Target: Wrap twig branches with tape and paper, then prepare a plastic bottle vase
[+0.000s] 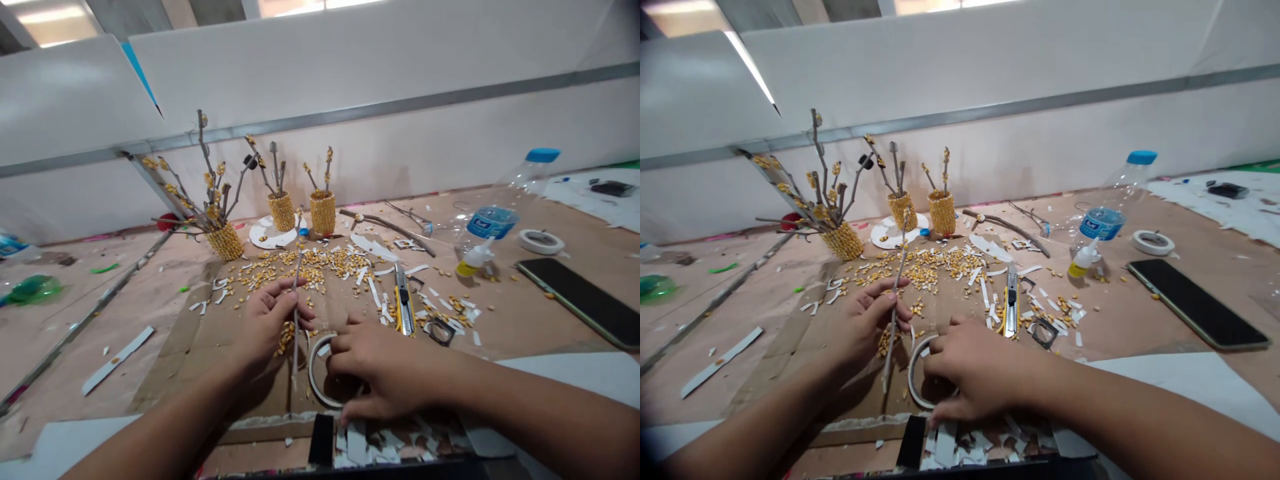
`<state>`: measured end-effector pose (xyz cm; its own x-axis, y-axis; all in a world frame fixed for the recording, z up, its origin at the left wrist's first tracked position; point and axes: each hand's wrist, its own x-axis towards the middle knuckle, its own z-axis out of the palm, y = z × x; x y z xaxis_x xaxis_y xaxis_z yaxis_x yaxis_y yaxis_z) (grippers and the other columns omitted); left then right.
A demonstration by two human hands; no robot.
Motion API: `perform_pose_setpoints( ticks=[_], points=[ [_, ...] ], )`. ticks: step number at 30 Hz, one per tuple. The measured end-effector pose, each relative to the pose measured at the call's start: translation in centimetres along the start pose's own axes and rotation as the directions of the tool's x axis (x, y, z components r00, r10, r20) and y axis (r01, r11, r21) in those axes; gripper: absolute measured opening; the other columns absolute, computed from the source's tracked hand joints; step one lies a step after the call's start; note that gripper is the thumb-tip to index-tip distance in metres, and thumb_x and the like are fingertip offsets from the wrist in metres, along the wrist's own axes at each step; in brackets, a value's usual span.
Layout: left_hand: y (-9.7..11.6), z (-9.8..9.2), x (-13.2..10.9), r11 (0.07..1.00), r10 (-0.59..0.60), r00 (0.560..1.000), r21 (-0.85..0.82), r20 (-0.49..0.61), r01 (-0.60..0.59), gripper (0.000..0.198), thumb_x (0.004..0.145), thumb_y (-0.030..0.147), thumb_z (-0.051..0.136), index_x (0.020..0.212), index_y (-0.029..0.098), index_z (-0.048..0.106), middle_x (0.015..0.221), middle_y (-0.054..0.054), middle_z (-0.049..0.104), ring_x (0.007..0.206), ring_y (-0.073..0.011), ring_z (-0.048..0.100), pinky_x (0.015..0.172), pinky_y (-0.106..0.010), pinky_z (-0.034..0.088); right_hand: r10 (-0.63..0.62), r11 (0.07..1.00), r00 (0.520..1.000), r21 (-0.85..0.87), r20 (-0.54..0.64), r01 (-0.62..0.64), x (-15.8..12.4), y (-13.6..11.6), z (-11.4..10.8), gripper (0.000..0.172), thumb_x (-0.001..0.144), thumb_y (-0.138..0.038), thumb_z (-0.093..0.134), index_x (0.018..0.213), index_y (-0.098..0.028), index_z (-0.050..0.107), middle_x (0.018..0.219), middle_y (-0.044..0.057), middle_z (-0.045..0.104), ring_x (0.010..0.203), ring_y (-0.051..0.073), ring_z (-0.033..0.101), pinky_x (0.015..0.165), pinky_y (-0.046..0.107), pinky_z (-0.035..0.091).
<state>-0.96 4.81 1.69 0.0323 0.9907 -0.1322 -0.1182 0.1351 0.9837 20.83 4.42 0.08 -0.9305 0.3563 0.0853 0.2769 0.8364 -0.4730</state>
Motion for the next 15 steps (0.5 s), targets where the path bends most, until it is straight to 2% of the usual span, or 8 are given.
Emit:
perform_pose_setpoints(
  ticks=[3, 5, 7, 9, 12, 15],
  points=[
    [-0.3, -0.2, 0.4, 0.999, -0.024, 1.0, -0.044, -0.015, 0.024, 0.034, 0.075, 0.034, 0.076, 0.101, 0.014, 0.065, 0.066, -0.004, 0.077, 0.046, -0.0153, 0.068, 0.048, -0.023, 0.052, -0.015, 0.998, 1.0, -0.065, -0.006, 0.015, 0.1, -0.1, 0.3, 0.016, 0.091, -0.036, 0.072, 0.091, -0.021, 0.07, 0.087, 0.004, 0.074, 0.082, 0.02, 0.062, 0.083, 0.04, 0.038],
    [-0.4, -0.3, 0.4, 0.998, -0.022, 1.0, -0.065, -0.02, 0.021, 0.029, 0.074, 0.031, 0.072, 0.097, 0.015, 0.063, 0.068, -0.004, 0.077, 0.042, -0.0135, 0.064, 0.044, -0.022, 0.049, -0.016, 0.998, 0.999, -0.06, -0.045, 0.014, 0.1, 0.1, 0.3, 0.004, 0.087, -0.024, 0.067, 0.087, -0.02, 0.067, 0.084, 0.003, 0.072, 0.078, 0.018, 0.059, 0.081, 0.038, 0.037],
    [-0.3, -0.4, 0.4, 0.997, -0.01, 1.0, -0.075, -0.019, 0.009, 0.029, 0.074, 0.03, 0.069, 0.098, 0.015, 0.063, 0.068, -0.003, 0.076, 0.039, -0.0116, 0.06, 0.041, -0.02, 0.045, -0.016, 1.0, 0.991, -0.029, -0.133, 0.012, -0.1, 0.5, 0.2, 0.004, 0.08, -0.02, 0.065, 0.083, -0.02, 0.063, 0.08, 0.002, 0.068, 0.075, 0.017, 0.056, 0.077, 0.037, 0.037],
    [-0.3, -0.4, 0.2, 0.996, -0.014, 1.0, -0.088, -0.018, 0.012, 0.027, 0.074, 0.03, 0.068, 0.097, 0.016, 0.062, 0.063, 0.001, 0.071, 0.036, -0.0091, 0.053, 0.038, -0.018, 0.039, 0.004, 0.999, 0.961, 0.043, -0.278, 0.009, -0.3, 1.0, -0.1, 0.006, 0.079, -0.021, 0.062, 0.084, -0.019, 0.061, 0.078, 0.002, 0.066, 0.072, 0.017, 0.054, 0.074, 0.035, 0.038],
    [-0.2, -0.1, -0.2, 0.987, -0.056, 0.998, -0.149, 0.007, 0.057, 0.022, 0.072, 0.029, 0.069, 0.089, 0.019, 0.058, 0.053, 0.01, 0.052, 0.034, -0.0038, 0.037, 0.036, -0.013, 0.027, 0.1, 0.973, 0.883, 0.232, -0.46, 0.011, -0.8, 1.6, -0.8, 0.005, 0.085, -0.022, 0.054, 0.086, -0.02, 0.058, 0.076, 0.002, 0.062, 0.069, 0.016, 0.053, 0.067, 0.03, 0.041],
    [-0.1, 0.3, -1.0, 0.977, -0.094, 0.993, -0.183, 0.074, 0.106, 0.025, 0.071, 0.025, 0.075, 0.087, 0.019, 0.057, 0.054, 0.013, 0.045, 0.035, -0.0014, 0.028, 0.037, -0.013, 0.02, 0.202, 0.929, 0.839, 0.371, -0.505, 0.0, -1.1, 1.7, -1.3, 0.005, 0.09, -0.022, 0.052, 0.088, -0.02, 0.056, 0.077, 0.001, 0.061, 0.069, 0.015, 0.054, 0.064, 0.028, 0.044]
  ],
)
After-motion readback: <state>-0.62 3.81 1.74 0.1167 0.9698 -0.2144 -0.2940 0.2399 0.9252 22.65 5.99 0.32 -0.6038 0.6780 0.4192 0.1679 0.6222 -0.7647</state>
